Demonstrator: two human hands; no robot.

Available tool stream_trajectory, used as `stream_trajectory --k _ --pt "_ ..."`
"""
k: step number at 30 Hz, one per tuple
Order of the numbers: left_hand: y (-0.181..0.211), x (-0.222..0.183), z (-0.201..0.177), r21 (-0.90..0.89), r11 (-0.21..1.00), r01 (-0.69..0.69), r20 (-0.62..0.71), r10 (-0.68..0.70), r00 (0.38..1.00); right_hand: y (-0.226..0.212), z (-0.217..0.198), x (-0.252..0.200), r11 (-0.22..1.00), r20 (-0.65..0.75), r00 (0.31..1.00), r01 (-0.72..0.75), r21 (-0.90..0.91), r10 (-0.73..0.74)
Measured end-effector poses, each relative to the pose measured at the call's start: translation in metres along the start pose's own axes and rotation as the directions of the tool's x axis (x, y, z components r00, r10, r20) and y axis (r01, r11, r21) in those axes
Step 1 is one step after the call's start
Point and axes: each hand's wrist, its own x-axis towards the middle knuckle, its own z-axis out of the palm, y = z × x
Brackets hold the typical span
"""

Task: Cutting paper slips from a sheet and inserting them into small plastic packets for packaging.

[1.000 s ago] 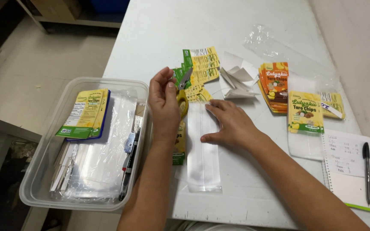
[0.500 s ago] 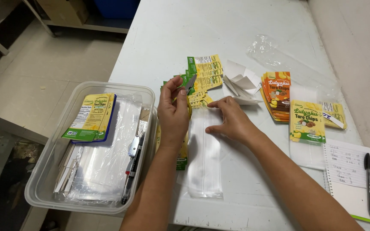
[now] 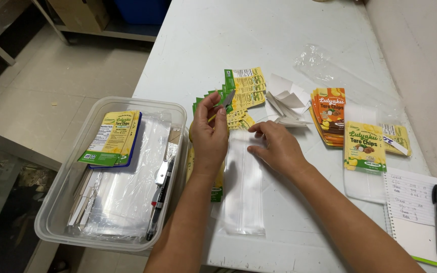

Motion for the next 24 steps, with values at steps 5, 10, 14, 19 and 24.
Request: stream_trajectory --k 5,10,14,19,24 --pt "0.002 0.001 0.000 0.004 1.000 -0.006 -0.004 0.006 1.000 0.032 0.021 0.010 0.919 -0.048 0.988 -0.119 0.375 0.147" --pt "-0.002 0.001 0.000 -0.005 1.000 0.003 0.014 -0.003 1.000 0.039 0.018 0.014 0.780 -0.007 0.981 -0.149 0.608 0.193" --pt "-0.002 0.002 0.000 0.005 1.000 -0.001 0.007 0.001 1.000 0.044 0.006 0.012 0.677 0.023 0.969 -0.188 0.712 0.244" --pt "-0.001 0.001 0.000 0.020 1.000 0.001 0.019 -0.001 1.000 0.034 -0.028 -0.009 0.674 0.018 0.975 -0.166 0.719 0.221" --pt "0.007 -0.001 0.000 -0.001 1.000 0.029 0.022 -0.029 0.999 0.055 -0.051 -0.033 0.745 0.011 0.978 -0.167 0.646 0.210"
